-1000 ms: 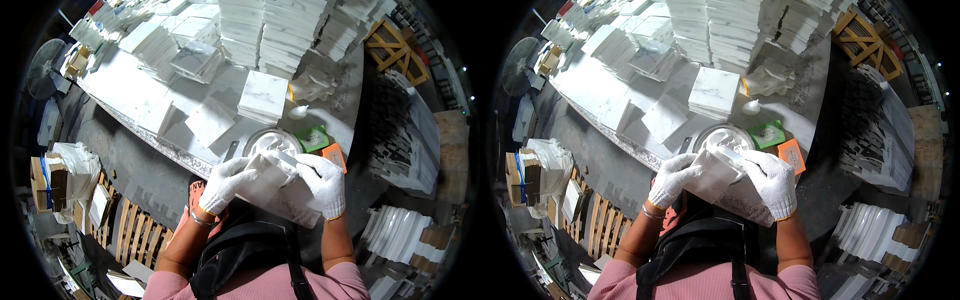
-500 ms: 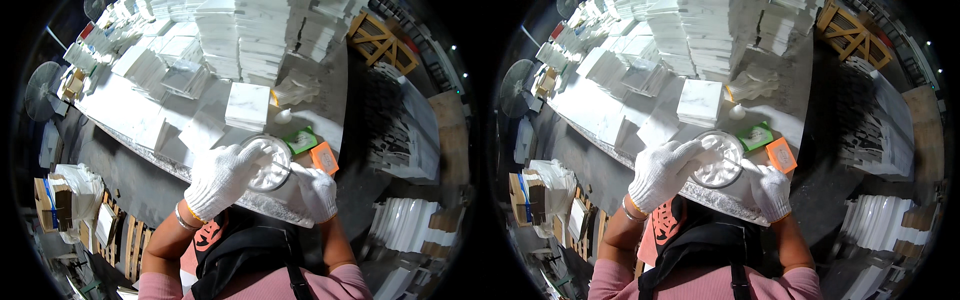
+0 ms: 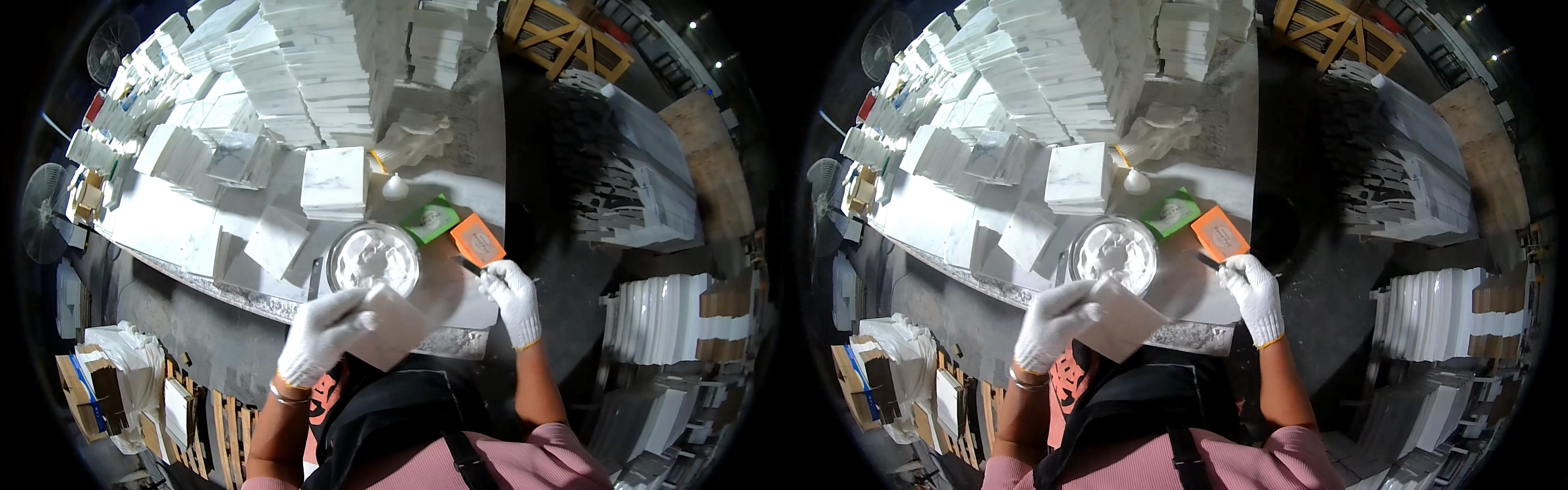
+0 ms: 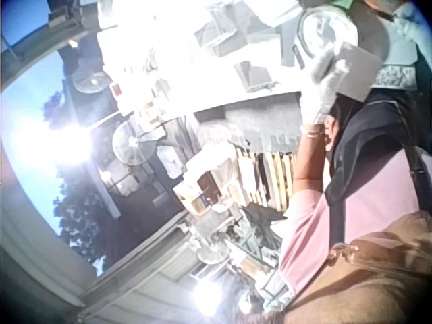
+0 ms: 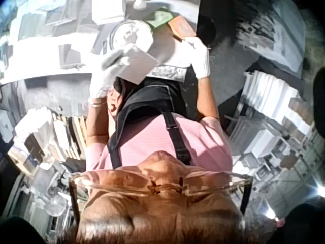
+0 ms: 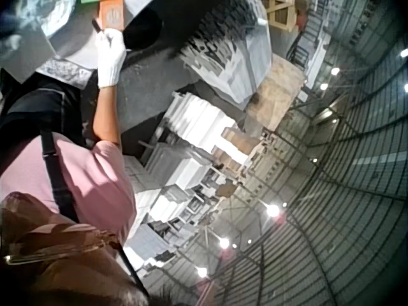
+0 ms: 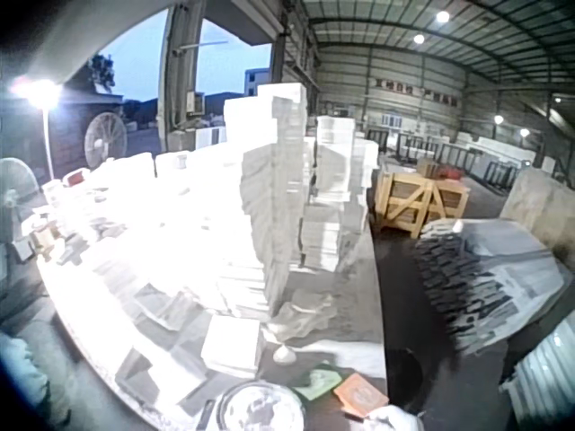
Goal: The person applies a white paste to the edges of small white tiles using a metal spatula, then rubs the edges with an orange sponge. The person repeats this process on multiple tiles, handling them one at a time and placing them on the workbench.
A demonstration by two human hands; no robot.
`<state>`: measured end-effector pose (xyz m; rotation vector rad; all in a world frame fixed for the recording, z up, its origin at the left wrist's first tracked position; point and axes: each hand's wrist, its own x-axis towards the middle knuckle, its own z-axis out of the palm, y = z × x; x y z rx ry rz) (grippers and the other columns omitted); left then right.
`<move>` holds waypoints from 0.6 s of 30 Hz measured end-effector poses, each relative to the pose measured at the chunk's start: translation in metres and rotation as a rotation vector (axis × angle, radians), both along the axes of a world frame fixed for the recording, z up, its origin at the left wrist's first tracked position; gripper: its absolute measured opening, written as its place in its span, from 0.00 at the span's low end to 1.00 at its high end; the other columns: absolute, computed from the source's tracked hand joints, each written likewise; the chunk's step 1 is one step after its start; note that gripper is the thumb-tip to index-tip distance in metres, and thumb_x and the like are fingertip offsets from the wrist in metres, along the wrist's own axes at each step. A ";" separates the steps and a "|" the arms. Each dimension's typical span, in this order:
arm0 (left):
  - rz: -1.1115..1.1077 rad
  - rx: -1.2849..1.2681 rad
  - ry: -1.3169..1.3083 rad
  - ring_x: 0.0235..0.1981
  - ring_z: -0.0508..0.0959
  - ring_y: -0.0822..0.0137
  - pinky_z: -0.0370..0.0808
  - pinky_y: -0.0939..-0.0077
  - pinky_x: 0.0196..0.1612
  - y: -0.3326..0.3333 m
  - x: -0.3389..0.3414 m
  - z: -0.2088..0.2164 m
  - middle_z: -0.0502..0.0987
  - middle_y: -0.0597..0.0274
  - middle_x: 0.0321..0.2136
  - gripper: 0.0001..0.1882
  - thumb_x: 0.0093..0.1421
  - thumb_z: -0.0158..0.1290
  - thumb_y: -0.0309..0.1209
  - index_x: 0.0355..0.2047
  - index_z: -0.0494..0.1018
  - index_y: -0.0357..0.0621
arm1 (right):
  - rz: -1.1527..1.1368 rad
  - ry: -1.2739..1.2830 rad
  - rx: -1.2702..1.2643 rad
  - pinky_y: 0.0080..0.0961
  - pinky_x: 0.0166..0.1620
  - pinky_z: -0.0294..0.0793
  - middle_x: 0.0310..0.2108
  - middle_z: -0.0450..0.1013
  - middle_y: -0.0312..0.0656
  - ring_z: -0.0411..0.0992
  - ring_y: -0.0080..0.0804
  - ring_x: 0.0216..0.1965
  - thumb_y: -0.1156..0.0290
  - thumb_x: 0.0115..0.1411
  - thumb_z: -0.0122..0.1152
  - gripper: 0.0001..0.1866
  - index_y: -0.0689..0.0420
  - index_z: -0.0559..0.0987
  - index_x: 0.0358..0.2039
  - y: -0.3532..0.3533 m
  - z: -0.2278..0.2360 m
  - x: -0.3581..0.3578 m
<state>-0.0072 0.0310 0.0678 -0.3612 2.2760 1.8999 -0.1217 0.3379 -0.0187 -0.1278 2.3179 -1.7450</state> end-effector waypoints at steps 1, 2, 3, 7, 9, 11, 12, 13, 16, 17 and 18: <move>-0.076 -0.004 0.010 0.38 0.78 0.74 0.76 0.77 0.45 0.012 -0.002 -0.002 0.81 0.63 0.36 0.18 0.62 0.58 0.25 0.52 0.77 0.31 | -0.009 -0.064 -0.070 0.17 0.35 0.74 0.31 0.79 0.34 0.74 0.17 0.30 0.72 0.66 0.63 0.06 0.60 0.80 0.41 0.003 -0.006 -0.005; -0.144 -0.046 0.035 0.38 0.78 0.73 0.76 0.76 0.45 0.024 -0.006 -0.004 0.82 0.61 0.35 0.18 0.62 0.58 0.26 0.52 0.77 0.31 | -0.005 -0.079 -0.135 0.15 0.33 0.71 0.32 0.79 0.34 0.72 0.15 0.29 0.72 0.67 0.62 0.06 0.59 0.80 0.42 0.005 -0.013 -0.011; -0.218 -0.086 0.062 0.38 0.79 0.71 0.76 0.75 0.45 0.037 -0.013 -0.006 0.82 0.58 0.34 0.18 0.63 0.58 0.27 0.52 0.77 0.31 | -0.005 -0.067 -0.130 0.15 0.33 0.71 0.32 0.78 0.33 0.71 0.15 0.29 0.71 0.67 0.62 0.06 0.59 0.80 0.42 0.005 -0.011 -0.019; -0.336 -0.360 0.330 0.31 0.82 0.50 0.78 0.61 0.34 0.080 -0.043 -0.046 0.82 0.55 0.29 0.11 0.63 0.54 0.37 0.39 0.80 0.45 | 0.014 -0.027 -0.124 0.16 0.35 0.71 0.33 0.77 0.31 0.70 0.14 0.30 0.73 0.66 0.62 0.08 0.58 0.81 0.44 -0.002 -0.008 -0.050; -0.422 -0.447 0.474 0.31 0.82 0.49 0.77 0.58 0.33 0.101 -0.062 -0.041 0.81 0.54 0.29 0.12 0.63 0.54 0.40 0.36 0.79 0.46 | -0.003 0.035 -0.157 0.16 0.35 0.71 0.33 0.77 0.30 0.70 0.14 0.31 0.74 0.65 0.62 0.09 0.58 0.82 0.45 0.009 -0.010 -0.059; -0.468 -0.509 0.468 0.31 0.82 0.49 0.77 0.56 0.33 0.114 -0.074 -0.042 0.81 0.54 0.29 0.12 0.63 0.54 0.41 0.38 0.79 0.48 | -0.001 0.052 -0.138 0.15 0.34 0.69 0.32 0.77 0.29 0.69 0.13 0.30 0.74 0.64 0.63 0.08 0.58 0.83 0.44 0.017 -0.004 -0.059; -0.491 -0.503 0.405 0.31 0.81 0.48 0.76 0.55 0.33 0.121 -0.081 -0.058 0.81 0.53 0.29 0.13 0.62 0.55 0.42 0.41 0.79 0.49 | -0.017 0.028 -0.097 0.14 0.32 0.68 0.31 0.77 0.29 0.69 0.12 0.30 0.74 0.65 0.63 0.07 0.58 0.83 0.43 0.022 0.002 -0.057; -0.510 -0.501 0.333 0.31 0.81 0.47 0.76 0.55 0.34 0.125 -0.086 -0.068 0.81 0.53 0.29 0.15 0.62 0.55 0.42 0.44 0.80 0.50 | -0.026 0.000 -0.060 0.13 0.31 0.67 0.30 0.77 0.29 0.68 0.11 0.29 0.73 0.65 0.63 0.06 0.57 0.83 0.42 0.024 0.010 -0.054; -0.567 -0.594 0.317 0.34 0.82 0.48 0.77 0.56 0.36 0.137 -0.100 -0.089 0.81 0.54 0.32 0.16 0.62 0.55 0.43 0.45 0.80 0.52 | 0.023 -0.002 -0.046 0.13 0.32 0.69 0.31 0.78 0.30 0.71 0.13 0.29 0.71 0.65 0.65 0.08 0.58 0.83 0.43 0.019 0.032 -0.047; -0.546 -0.632 0.314 0.35 0.82 0.49 0.77 0.55 0.37 0.137 -0.099 -0.093 0.81 0.54 0.33 0.16 0.62 0.55 0.43 0.46 0.80 0.53 | 0.057 0.011 -0.037 0.14 0.33 0.71 0.32 0.79 0.31 0.72 0.14 0.29 0.71 0.65 0.65 0.08 0.59 0.83 0.43 0.014 0.039 -0.046; -0.535 -0.667 0.316 0.37 0.82 0.49 0.77 0.55 0.38 0.138 -0.099 -0.097 0.81 0.54 0.35 0.16 0.61 0.55 0.44 0.46 0.80 0.54 | 0.124 0.062 0.028 0.17 0.35 0.75 0.33 0.81 0.34 0.75 0.17 0.30 0.71 0.65 0.65 0.09 0.61 0.84 0.43 0.007 0.047 -0.047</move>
